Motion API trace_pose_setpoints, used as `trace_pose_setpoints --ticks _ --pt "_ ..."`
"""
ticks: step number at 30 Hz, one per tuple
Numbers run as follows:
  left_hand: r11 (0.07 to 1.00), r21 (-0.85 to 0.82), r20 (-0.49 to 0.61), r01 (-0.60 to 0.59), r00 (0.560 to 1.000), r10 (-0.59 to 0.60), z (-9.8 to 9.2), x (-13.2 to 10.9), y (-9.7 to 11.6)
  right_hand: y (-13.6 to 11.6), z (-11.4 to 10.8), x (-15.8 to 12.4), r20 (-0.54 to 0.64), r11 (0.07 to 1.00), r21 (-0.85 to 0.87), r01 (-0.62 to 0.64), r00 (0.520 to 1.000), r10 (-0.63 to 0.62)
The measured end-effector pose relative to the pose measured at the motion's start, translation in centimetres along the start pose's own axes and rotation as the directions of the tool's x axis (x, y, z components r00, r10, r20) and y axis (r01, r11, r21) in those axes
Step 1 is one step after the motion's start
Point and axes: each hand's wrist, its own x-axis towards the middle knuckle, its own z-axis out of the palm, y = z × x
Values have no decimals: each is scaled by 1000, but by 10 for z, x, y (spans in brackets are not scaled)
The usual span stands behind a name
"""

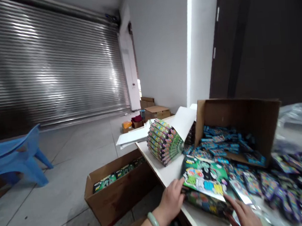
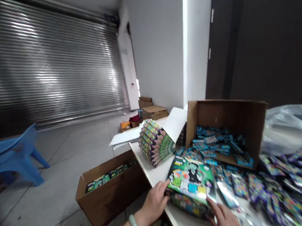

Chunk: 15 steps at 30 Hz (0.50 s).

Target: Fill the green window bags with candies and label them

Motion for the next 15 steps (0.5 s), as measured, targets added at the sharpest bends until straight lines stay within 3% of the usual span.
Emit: trace_pose_setpoints --ticks 1,4,9,15 --pt "1000 7 -35 -25 999 25 2 -1 0 -1 -2 -2 -2 999 -53 -12 1000 12" --pt "996 -80 16 -38 999 40 11 -1 -2 -12 -14 0 70 985 -168 -45 996 57" --pt "987 -163 52 5 999 4 35 2 -8 -14 -14 6 95 965 -220 -143 981 167" --pt "994 -108 -1 -19 1000 19 33 2 -5 -15 -18 8 99 962 -220 -161 977 187"
